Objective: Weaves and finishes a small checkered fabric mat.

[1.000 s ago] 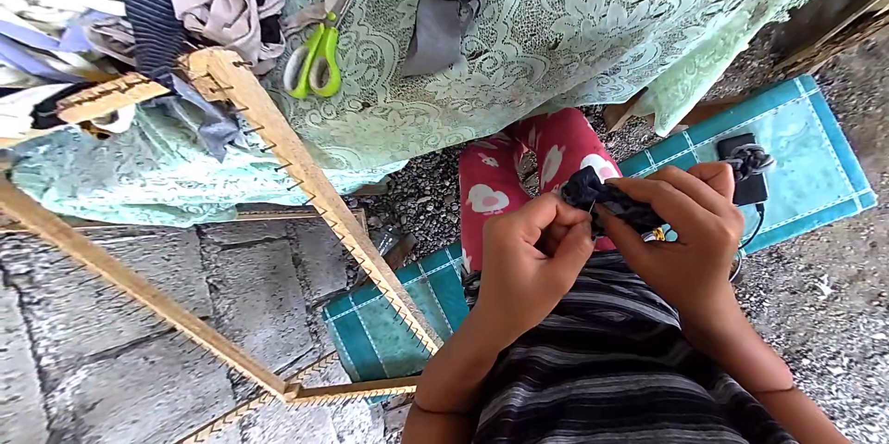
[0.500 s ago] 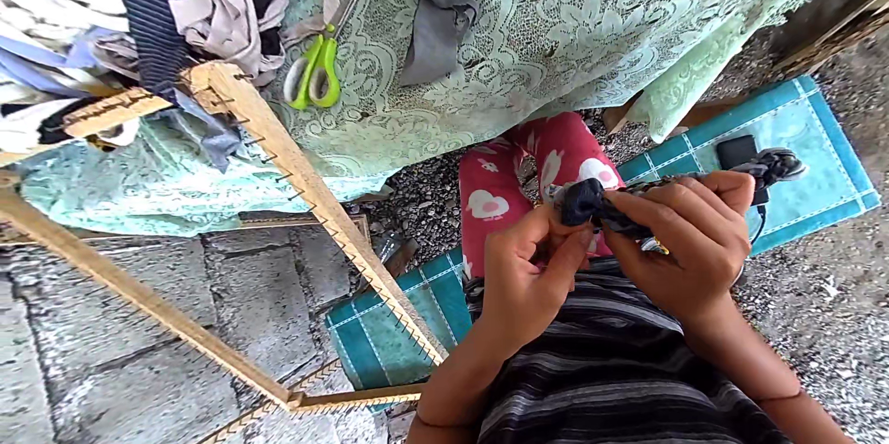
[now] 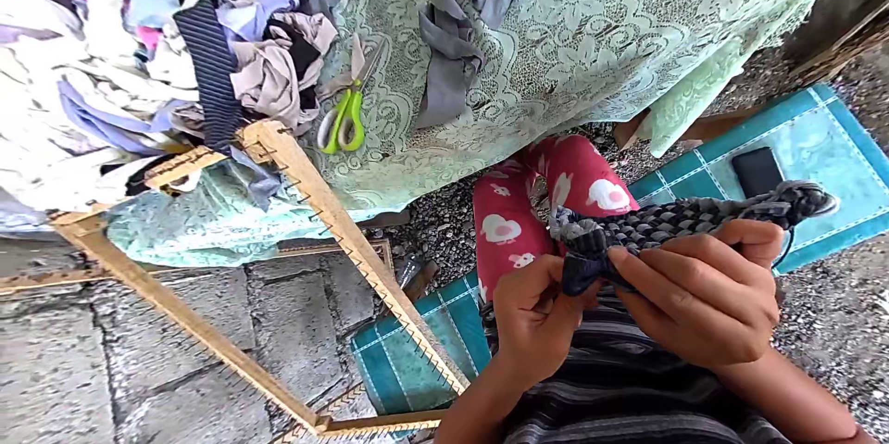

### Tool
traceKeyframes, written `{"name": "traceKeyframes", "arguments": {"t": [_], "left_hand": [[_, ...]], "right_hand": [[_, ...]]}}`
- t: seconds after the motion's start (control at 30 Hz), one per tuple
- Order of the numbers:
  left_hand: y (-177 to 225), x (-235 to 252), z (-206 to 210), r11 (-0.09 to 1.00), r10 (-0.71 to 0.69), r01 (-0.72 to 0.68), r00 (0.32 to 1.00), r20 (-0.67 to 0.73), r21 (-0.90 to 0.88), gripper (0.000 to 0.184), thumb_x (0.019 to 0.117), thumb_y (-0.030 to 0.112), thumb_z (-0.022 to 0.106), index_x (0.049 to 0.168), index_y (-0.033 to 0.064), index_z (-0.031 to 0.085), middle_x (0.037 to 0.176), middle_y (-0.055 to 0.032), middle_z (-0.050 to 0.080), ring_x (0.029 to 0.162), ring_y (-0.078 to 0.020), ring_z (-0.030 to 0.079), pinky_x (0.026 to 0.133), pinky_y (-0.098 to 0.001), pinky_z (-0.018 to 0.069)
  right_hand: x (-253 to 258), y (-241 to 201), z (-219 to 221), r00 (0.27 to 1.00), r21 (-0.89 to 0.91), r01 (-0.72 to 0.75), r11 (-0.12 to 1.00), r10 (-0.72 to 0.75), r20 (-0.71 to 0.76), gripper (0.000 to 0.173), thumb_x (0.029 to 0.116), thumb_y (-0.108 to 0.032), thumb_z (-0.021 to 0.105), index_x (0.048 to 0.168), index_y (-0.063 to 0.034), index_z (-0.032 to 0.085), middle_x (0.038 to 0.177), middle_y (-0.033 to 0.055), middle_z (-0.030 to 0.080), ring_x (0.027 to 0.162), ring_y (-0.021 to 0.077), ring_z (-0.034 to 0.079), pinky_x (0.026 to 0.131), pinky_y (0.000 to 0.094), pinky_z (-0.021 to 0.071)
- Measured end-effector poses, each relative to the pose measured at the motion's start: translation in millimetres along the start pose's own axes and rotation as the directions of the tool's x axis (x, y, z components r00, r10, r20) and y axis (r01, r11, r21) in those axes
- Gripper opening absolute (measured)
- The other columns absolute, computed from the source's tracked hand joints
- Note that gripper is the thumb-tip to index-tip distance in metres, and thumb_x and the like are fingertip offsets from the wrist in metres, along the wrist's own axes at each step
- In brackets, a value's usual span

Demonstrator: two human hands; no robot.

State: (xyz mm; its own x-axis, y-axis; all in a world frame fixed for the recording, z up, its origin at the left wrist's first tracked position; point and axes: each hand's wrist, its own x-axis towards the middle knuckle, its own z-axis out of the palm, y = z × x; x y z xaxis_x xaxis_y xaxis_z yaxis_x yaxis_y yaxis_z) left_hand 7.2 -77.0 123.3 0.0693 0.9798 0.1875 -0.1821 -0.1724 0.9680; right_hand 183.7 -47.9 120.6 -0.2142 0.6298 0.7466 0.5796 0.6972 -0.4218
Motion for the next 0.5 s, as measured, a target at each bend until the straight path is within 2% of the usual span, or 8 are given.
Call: {"name": "traceKeyframes", "arguments": {"t": [0.13, 0.37, 0.5], "left_hand": [[4.0, 1.0, 0.5, 0.999, -0.035, 0.035, 0.999, -0.003, 0.002, 0.009, 0.1008, 0.014, 0.064, 0.103, 0.0079, 0.070, 0.087, 0.0073, 0.072, 0.074, 0.0052, 0.063, 0.065, -0.0125, 0.0533], [3.5, 3.2, 8.7, 0.994, -0.098, 0.095, 0.994, -0.046, -0.060, 0.007, 0.1001, 0.015, 0.065, 0.100, 0.0077, 0.066, 0.081, 0.0063, 0.071, 0.064, 0.0055, 0.061, 0.055, -0.0111, 0.0510], [-3.1, 4.7, 8.8, 0.994, -0.081, 0.078, 0.996, -0.047, -0.074, 0.007, 0.0994, 0.014, 0.065, 0.101, 0.0076, 0.067, 0.083, 0.0050, 0.072, 0.065, 0.0042, 0.062, 0.056, -0.0120, 0.0518]], "right_hand": [[-1.0, 0.8, -3.6, 0.999, -0.012, 0.032, 0.999, -0.032, 0.019, 0.011, 0.0962, -0.014, 0.066, 0.104, -0.0091, 0.071, 0.077, 0.0022, 0.061, 0.075, 0.0155, 0.053, 0.090, 0.0357, 0.0337], [-2.2, 1.8, -0.8, 0.999, -0.020, 0.030, 0.999, -0.030, 0.023, 0.011, 0.0969, -0.014, 0.065, 0.105, -0.0090, 0.072, 0.077, 0.0021, 0.060, 0.074, 0.0154, 0.050, 0.088, 0.0356, 0.0324], [-5.8, 5.0, 1.4, 1.000, -0.020, -0.003, 1.000, 0.003, 0.008, 0.011, 0.0968, -0.015, 0.066, 0.105, -0.0102, 0.071, 0.078, 0.0021, 0.061, 0.076, 0.0151, 0.052, 0.090, 0.0360, 0.0329]]}}
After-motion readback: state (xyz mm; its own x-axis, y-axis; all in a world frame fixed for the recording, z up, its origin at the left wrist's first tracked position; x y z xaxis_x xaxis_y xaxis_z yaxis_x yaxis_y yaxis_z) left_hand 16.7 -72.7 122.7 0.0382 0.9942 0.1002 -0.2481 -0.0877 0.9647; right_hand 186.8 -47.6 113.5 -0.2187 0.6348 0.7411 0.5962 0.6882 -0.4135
